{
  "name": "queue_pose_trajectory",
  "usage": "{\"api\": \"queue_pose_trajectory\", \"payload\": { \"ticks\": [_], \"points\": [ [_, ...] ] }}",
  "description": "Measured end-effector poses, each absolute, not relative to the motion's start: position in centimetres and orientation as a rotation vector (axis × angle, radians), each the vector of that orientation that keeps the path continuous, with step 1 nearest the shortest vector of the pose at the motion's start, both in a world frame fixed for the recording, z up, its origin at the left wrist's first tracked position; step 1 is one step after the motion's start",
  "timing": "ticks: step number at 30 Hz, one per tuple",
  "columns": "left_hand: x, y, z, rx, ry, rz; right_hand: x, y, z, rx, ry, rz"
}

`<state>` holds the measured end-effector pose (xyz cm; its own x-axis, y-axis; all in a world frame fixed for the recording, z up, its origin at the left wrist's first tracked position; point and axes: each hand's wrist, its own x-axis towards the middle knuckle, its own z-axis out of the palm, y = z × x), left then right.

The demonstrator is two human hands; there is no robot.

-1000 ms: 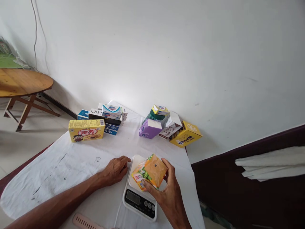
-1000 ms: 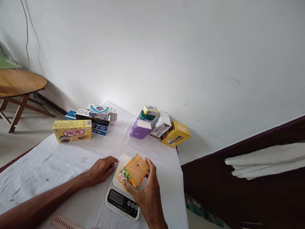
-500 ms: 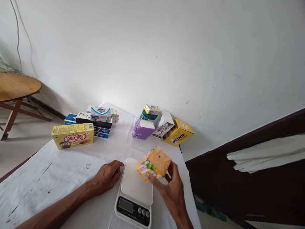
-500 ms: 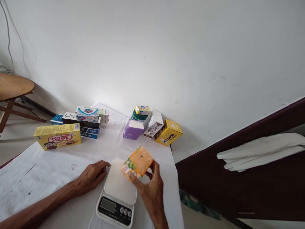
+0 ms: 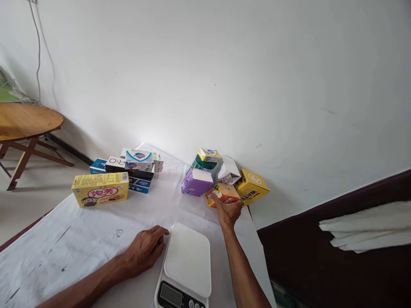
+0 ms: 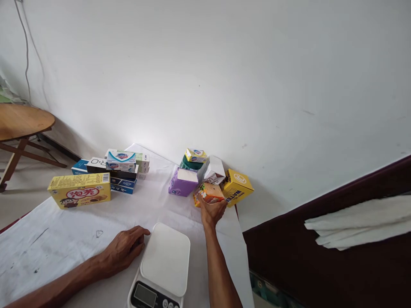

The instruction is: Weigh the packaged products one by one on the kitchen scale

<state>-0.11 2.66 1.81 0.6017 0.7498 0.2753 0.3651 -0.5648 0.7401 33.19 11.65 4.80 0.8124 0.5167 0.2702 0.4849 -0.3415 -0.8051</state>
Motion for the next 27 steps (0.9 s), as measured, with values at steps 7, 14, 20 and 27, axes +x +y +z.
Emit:
{"api": "queue_pose_trajectory", "payload": {
  "ticks": [7,14,20,27],
  "points": [
    [-0.1,2.6,1.7,2.239,0.876,0.770,31.7,9.9,5.3,-1.987,-0.899,0.070],
    [-0.1,2.4,1.4,2.236,0.918,0.750,25.8,6.7,10.2,-1.742,-1.242,-0.302],
    [0.1,2.4,0.9,2.274,0.915,0.783,11.2,6.7,12.2,-1.367,-1.720,0.393],
    [0.3,2.7,0.4,2.285,0.921,0.778,4.8,10.4,13.4,-1.286,-1.779,0.149]
  ]
}}
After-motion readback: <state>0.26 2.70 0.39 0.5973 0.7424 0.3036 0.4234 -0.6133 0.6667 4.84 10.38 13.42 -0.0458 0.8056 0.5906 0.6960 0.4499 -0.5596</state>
